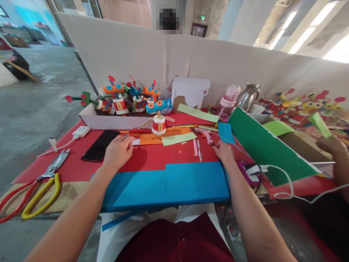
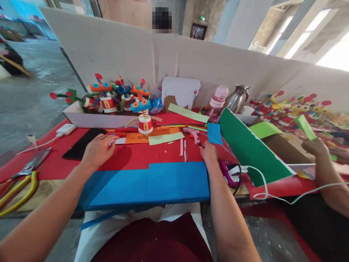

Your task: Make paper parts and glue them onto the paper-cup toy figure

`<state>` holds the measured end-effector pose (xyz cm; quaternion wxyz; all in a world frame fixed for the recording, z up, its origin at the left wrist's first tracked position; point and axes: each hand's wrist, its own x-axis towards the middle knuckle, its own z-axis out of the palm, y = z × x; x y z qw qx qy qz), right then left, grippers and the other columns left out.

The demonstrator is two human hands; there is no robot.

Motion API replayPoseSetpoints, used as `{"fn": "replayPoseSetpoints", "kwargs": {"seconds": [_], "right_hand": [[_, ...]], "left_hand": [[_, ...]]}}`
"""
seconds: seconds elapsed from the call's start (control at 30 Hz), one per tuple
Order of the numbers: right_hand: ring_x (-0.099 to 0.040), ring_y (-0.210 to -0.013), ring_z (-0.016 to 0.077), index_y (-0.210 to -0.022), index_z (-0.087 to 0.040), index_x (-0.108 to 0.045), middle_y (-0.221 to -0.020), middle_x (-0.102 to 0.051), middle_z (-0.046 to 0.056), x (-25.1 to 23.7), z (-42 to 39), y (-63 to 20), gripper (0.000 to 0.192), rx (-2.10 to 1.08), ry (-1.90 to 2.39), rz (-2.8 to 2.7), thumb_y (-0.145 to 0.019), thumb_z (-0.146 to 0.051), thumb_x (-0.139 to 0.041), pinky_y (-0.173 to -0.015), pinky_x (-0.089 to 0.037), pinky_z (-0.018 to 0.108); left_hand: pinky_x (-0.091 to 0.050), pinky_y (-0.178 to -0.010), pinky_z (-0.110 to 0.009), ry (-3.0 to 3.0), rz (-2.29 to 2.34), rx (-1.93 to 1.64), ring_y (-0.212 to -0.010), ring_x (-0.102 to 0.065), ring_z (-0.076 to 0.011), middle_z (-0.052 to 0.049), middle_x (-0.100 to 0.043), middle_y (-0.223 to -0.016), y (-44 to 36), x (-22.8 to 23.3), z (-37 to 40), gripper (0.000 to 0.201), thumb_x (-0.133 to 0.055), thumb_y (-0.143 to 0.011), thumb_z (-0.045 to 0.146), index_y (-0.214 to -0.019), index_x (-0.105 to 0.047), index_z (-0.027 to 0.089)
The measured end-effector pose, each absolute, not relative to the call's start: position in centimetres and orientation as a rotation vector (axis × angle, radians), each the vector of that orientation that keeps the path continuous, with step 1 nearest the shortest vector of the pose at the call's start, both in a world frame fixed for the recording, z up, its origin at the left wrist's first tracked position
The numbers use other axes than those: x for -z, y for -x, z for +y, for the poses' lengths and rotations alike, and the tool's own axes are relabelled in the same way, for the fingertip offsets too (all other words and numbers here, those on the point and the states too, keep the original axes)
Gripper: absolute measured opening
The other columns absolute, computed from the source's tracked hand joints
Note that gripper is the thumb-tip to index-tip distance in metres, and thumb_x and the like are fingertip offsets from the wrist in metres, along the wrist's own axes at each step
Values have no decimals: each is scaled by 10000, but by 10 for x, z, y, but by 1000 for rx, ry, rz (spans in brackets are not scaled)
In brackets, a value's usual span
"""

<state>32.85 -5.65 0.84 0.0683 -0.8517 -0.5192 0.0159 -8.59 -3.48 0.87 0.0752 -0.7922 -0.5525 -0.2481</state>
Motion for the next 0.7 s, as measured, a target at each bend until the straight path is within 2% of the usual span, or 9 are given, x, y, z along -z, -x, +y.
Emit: {"fn": "replayPoseSetpoints", "kwargs": {"seconds": [0.1,0.13,0.2,0.3,0.37,0.53,0.7], "right_hand": [[-647,-726,264,-921,-182,-625,-874,-694,137,-18,-65,-316,302,79,2460,-1547,-777,-448,-623,-575,-423,321],[-638,-704,240,-903,-194,-624,-856,-695,113,-22,-67,-305,274,93,2358,-1568,-800,-445,-590,-573,-416,306],[-621,-686,190,-840,-212,-626,-793,-693,58,-26,-68,-275,188,-38,2064,-1701,-842,-367,-521,-587,-404,270],[-585,-646,160,-724,-204,-625,-715,-669,31,-24,-61,-220,217,-263,1704,-1946,-851,-298,-475,-589,-372,254],[-550,-610,145,-682,-200,-607,-664,-638,11,-18,-50,-187,222,-352,1563,-1990,-845,-265,-472,-577,-346,245],[-522,-595,134,-720,-197,-592,-655,-618,2,4,-21,-148,237,-384,1425,-1856,-882,-298,-451,-591,-341,236],[-532,-611,135,-737,-200,-601,-662,-622,1,15,-11,-155,245,-404,1368,-1883,-890,-316,-449,-609,-352,234]], "left_hand": [[-480,-812,-339,2587,-1684,665,-899,-615,-228,-63,-708,-923,83,-9,-42,261,-419,-861,256,-941,-665,221],[-480,-806,-330,2697,-1660,605,-901,-619,-222,-55,-710,-930,80,-8,-44,251,-429,-863,273,-929,-667,227],[-474,-811,-318,2903,-1577,473,-920,-621,-213,-51,-708,-963,71,-8,-47,236,-451,-864,291,-940,-665,228],[-464,-829,-319,2997,-1534,317,-974,-608,-230,-79,-685,-1030,56,-7,-46,234,-517,-832,306,-1000,-649,212],[-463,-817,-324,2963,-1575,214,-976,-602,-254,-101,-669,-1010,48,-7,-42,235,-581,-778,310,-973,-648,197],[-477,-777,-318,2982,-1660,96,-890,-605,-245,-110,-637,-983,44,-6,-33,209,-624,-707,294,-878,-639,174],[-474,-833,-340,3045,-1634,235,-995,-578,-263,-113,-611,-1064,46,-6,-28,395,-640,-694,381,-1034,-613,181]]}}
